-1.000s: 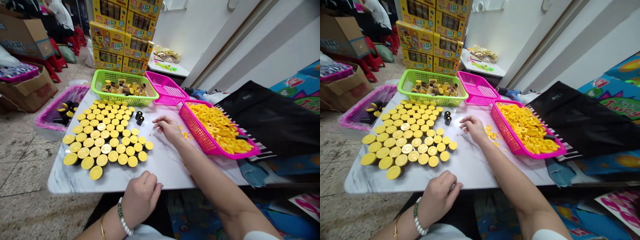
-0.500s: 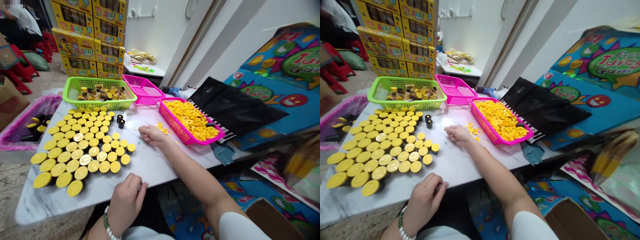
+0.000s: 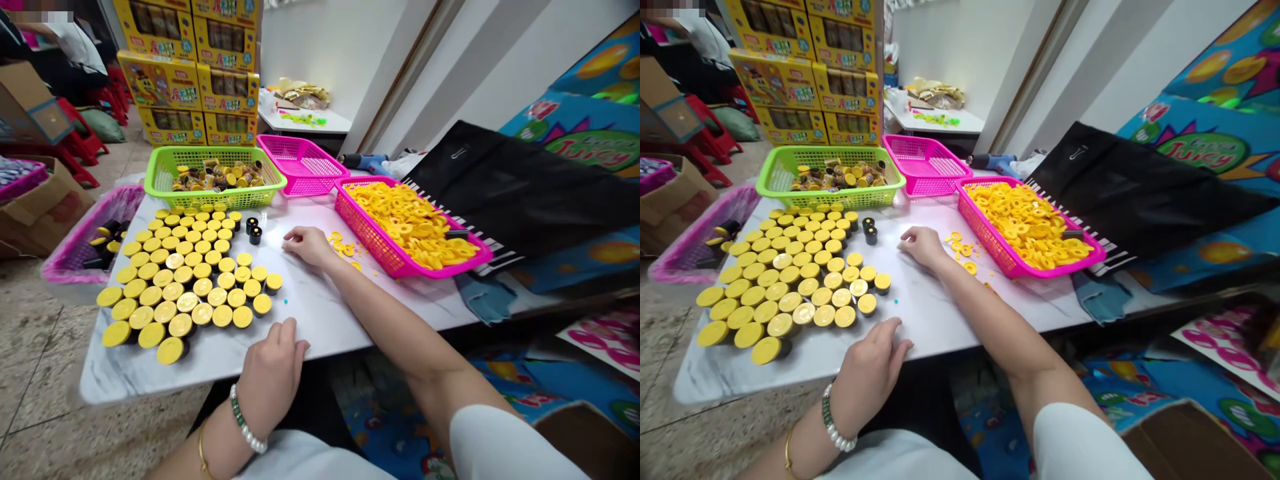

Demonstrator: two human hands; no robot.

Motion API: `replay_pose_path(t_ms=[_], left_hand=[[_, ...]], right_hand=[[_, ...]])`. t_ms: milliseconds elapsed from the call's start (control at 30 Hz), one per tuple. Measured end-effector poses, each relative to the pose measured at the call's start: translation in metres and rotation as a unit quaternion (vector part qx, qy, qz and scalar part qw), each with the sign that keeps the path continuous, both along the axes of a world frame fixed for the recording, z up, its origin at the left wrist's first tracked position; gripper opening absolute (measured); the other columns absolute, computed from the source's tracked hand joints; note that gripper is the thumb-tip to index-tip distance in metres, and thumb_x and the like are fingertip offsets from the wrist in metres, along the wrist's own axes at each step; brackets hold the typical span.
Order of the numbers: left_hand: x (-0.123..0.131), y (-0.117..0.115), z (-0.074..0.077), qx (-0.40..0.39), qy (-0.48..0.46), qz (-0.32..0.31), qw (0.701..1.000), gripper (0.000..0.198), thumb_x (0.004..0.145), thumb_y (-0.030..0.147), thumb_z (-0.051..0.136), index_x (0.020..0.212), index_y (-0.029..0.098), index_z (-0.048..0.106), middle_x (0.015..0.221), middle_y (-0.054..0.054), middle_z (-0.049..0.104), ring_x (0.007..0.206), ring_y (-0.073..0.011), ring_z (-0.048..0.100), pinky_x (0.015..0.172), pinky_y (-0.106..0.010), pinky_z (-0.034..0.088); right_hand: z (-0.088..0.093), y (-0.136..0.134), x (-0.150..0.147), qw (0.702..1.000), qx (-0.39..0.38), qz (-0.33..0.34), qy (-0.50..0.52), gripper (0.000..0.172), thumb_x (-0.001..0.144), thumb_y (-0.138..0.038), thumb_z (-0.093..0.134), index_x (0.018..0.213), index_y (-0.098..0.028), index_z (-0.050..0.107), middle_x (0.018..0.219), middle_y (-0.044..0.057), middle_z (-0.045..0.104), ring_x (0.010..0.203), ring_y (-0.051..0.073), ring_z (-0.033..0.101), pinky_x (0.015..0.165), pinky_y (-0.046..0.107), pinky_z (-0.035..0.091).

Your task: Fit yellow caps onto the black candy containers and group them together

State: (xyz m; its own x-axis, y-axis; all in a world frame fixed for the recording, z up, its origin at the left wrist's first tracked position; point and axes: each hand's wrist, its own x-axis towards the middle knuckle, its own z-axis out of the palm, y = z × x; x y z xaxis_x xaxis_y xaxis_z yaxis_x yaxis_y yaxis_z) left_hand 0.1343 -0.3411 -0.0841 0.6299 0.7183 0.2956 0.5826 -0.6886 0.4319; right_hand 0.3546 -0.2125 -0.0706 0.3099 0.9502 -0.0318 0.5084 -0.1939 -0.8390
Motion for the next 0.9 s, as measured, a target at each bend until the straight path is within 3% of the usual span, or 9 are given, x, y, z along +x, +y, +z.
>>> replay_pose_path(t_ms=[133,267,333,433,533,633,733,833,900], left_hand=[[0.013,0.003,0.005,0.055,0.101,0.036,0.993,0.027,0.094,0.019,0.053,0.120,0.015,0.051,0.081,-0.003,0.065,0.051,-0.0167,0.063,0.044,-0.027,0.043],[0.016,0.006,0.001,0.068,0.101,0.045,0.992,0.023,0.095,0.018,0.050,0.117,0.012,0.053,0.076,-0.003,0.064,0.048,-0.0166,0.062,0.042,-0.026,0.041],[0.008,0.007,-0.002,0.059,0.050,0.004,0.997,0.019,0.096,0.018,0.048,0.113,0.014,0.054,0.079,-0.004,0.064,0.053,-0.0161,0.063,0.045,-0.025,0.045],[-0.010,0.007,-0.003,0.015,-0.036,-0.093,0.995,0.015,0.098,0.021,0.044,0.104,0.017,0.056,0.083,-0.005,0.062,0.066,-0.0160,0.064,0.057,-0.025,0.051],[-0.025,0.008,0.000,-0.033,-0.058,-0.159,0.985,0.015,0.096,0.021,0.046,0.098,0.017,0.060,0.089,-0.007,0.061,0.073,-0.0163,0.062,0.066,-0.027,0.054],[-0.030,0.009,0.003,-0.041,-0.048,-0.202,0.977,0.015,0.092,0.021,0.050,0.100,0.015,0.062,0.093,-0.009,0.061,0.078,-0.0188,0.061,0.068,-0.030,0.056],[-0.029,0.008,0.002,-0.040,-0.060,-0.190,0.979,0.018,0.092,0.020,0.051,0.103,0.014,0.063,0.095,-0.010,0.062,0.082,-0.0191,0.061,0.071,-0.031,0.056],[-0.024,0.003,-0.001,-0.025,-0.074,-0.112,0.991,0.020,0.095,0.017,0.047,0.096,0.015,0.066,0.088,-0.009,0.060,0.077,-0.0163,0.059,0.068,-0.027,0.055],[-0.021,0.000,-0.003,-0.017,-0.081,-0.077,0.994,0.022,0.096,0.017,0.046,0.090,0.015,0.067,0.083,-0.007,0.059,0.073,-0.0151,0.058,0.066,-0.026,0.054]], right_hand=[[0.008,0.006,-0.008,0.999,0.005,0.000,-0.052,0.018,0.067,-0.010,0.072,0.061,-0.018,0.057,0.071,0.001,0.064,0.079,0.016,0.057,0.076,0.027,0.041],[0.017,-0.012,-0.013,0.999,-0.022,0.032,-0.020,0.015,0.069,-0.014,0.070,0.062,-0.017,0.057,0.066,0.001,0.063,0.068,0.014,0.055,0.065,0.024,0.041],[0.019,-0.035,-0.015,0.997,-0.041,0.056,0.024,0.007,0.076,-0.020,0.063,0.071,-0.016,0.061,0.068,0.002,0.065,0.060,0.012,0.054,0.055,0.022,0.039],[0.020,-0.082,-0.019,0.988,-0.056,0.064,0.130,0.017,0.083,-0.022,0.049,0.092,-0.015,0.062,0.082,0.005,0.068,0.053,0.008,0.050,0.047,0.020,0.034],[0.017,-0.124,-0.027,0.966,-0.104,0.039,0.232,0.025,0.079,-0.028,0.057,0.099,-0.015,0.066,0.066,-0.002,0.059,0.045,0.006,0.039,0.043,0.020,0.027],[0.009,-0.151,-0.045,0.986,-0.091,0.083,0.115,0.023,0.081,-0.032,0.064,0.096,-0.018,0.073,0.058,-0.004,0.051,0.050,0.009,0.043,0.048,0.021,0.032],[-0.007,-0.164,-0.067,0.985,0.051,0.139,-0.093,0.018,0.089,-0.024,0.057,0.093,-0.019,0.074,0.065,-0.001,0.059,0.061,0.012,0.054,0.057,0.023,0.038],[-0.022,-0.171,-0.081,0.922,0.168,0.128,-0.323,0.024,0.096,-0.018,0.048,0.091,-0.016,0.072,0.065,0.002,0.061,0.062,0.014,0.055,0.056,0.026,0.035],[-0.027,-0.174,-0.085,0.884,0.188,0.105,-0.414,0.023,0.096,-0.015,0.047,0.091,-0.016,0.070,0.063,0.002,0.059,0.060,0.014,0.053,0.055,0.028,0.032]])
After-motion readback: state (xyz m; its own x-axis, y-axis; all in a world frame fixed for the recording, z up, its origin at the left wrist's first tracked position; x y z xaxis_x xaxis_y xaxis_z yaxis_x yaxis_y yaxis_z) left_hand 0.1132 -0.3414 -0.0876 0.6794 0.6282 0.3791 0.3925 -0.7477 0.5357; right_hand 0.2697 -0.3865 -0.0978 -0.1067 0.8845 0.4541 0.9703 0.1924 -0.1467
